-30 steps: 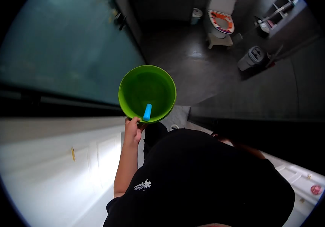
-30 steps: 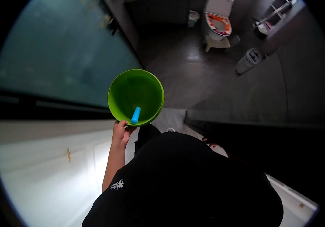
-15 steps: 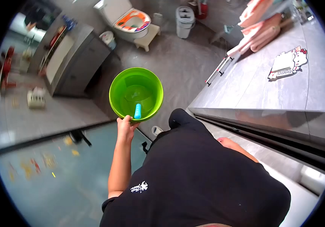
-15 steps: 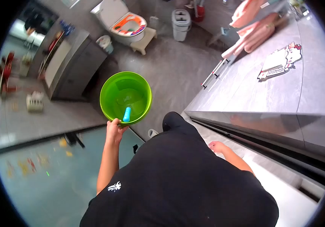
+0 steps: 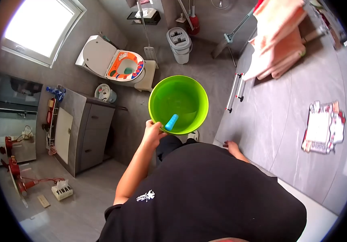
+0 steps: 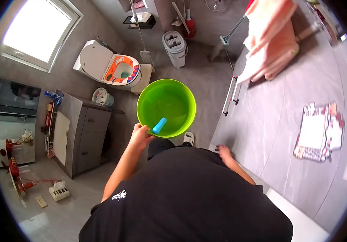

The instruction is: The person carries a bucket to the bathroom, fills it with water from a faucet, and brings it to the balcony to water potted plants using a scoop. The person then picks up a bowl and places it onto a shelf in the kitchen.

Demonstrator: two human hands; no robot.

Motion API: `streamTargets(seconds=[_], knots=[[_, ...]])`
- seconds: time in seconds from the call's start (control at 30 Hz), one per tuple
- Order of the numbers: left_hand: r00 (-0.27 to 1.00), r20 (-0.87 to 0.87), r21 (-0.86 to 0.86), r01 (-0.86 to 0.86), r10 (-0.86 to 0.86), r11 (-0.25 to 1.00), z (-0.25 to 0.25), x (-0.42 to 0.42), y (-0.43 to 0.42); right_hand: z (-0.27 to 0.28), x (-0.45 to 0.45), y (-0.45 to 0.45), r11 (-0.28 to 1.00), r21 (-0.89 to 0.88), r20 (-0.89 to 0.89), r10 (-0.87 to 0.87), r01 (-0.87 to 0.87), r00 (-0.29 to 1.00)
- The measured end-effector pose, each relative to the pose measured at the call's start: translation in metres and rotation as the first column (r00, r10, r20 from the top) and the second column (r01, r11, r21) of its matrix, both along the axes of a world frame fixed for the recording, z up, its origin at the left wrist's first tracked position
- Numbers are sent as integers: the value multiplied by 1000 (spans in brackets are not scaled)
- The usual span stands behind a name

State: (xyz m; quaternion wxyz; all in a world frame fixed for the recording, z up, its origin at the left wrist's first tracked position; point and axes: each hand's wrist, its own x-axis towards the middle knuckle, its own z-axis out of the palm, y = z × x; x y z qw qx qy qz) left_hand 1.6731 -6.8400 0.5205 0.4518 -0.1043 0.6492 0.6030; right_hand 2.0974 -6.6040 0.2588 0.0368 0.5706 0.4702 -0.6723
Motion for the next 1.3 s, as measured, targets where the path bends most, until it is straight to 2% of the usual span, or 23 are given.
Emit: streamTargets(seconds=[0.03, 0.07, 0.13, 0.2, 0.27, 0.33, 0.4, 0.47, 0.53, 0.6, 0.7, 0.77, 0.87, 0.97, 1.07, 1.13, 1.2, 1.3], knots=[[1000, 17, -5, 19, -19, 1000, 3, -13, 12, 41, -40, 6, 993, -58, -1, -106, 106, 994], [998, 31, -6, 47, -47, 999, 6, -29, 28, 108, -96, 10, 969, -114, 2, -220, 219, 975], [996, 34, 0, 84, -84, 996, -1, -71, 64, 154, -170, 36, 990, -121, -191, -93, 70, 977], [994, 57, -36, 100, -98, 994, -8, -109, 94, 187, -238, 57, 978, -209, -345, -100, 27, 933], [968, 29, -16, 248, -248, 969, -26, -162, 134, 210, -301, 86, 975, -220, -483, -80, -33, 872], [949, 35, -34, 314, -313, 949, -36, -205, 177, 211, -359, 113, 983, -179, -466, -117, 36, 877], [927, 57, -32, 372, -370, 928, -22, -239, 219, 213, -404, 135, 981, -126, -193, -168, 146, 967], [891, 7, -35, 454, -454, 890, -36, -274, 261, 215, -437, 163, 961, -156, -203, -256, 227, 945], [870, 5, -38, 493, -493, 869, -43, -301, 305, 208, -469, 200, 983, -89, -174, -176, 162, 969], [855, 12, -48, 518, -518, 854, -47, -310, 352, 200, -482, 240, 935, -107, -196, -353, 338, 915], [758, 112, -53, 650, -643, 758, -75, -340, 414, 193, -512, 298, 880, -33, -83, -476, 475, 876], [749, 79, -42, 662, -658, 749, -103, -349, 453, 153, -520, 361, 876, -57, -81, -482, 478, 873], [745, -14, -59, 666, -667, 744, -159, -371, 480, 58, -538, 456, 878, -174, -61, -461, 446, 885], [868, 226, 5, 452, -441, 892, -209, -383, 462, -40, -581, 532, 829, -160, 21, -539, 535, 842], [906, 340, -178, 326, -253, 928, -240, -368, 423, -149, -621, 597, 822, -114, 62, -555, 558, 829], [912, 380, -353, 295, -152, 888, -247, -346, 400, -207, -653, 640, 802, -67, 140, -581, 593, 801], [895, 438, -432, 291, -84, 853, -253, -322, 375, -281, -670, 666, 819, -69, 89, -564, 570, 821], [856, 495, -508, 423, -148, 750, -262, -289, 349, -343, -699, 695, 776, -82, 67, -622, 625, 780]])
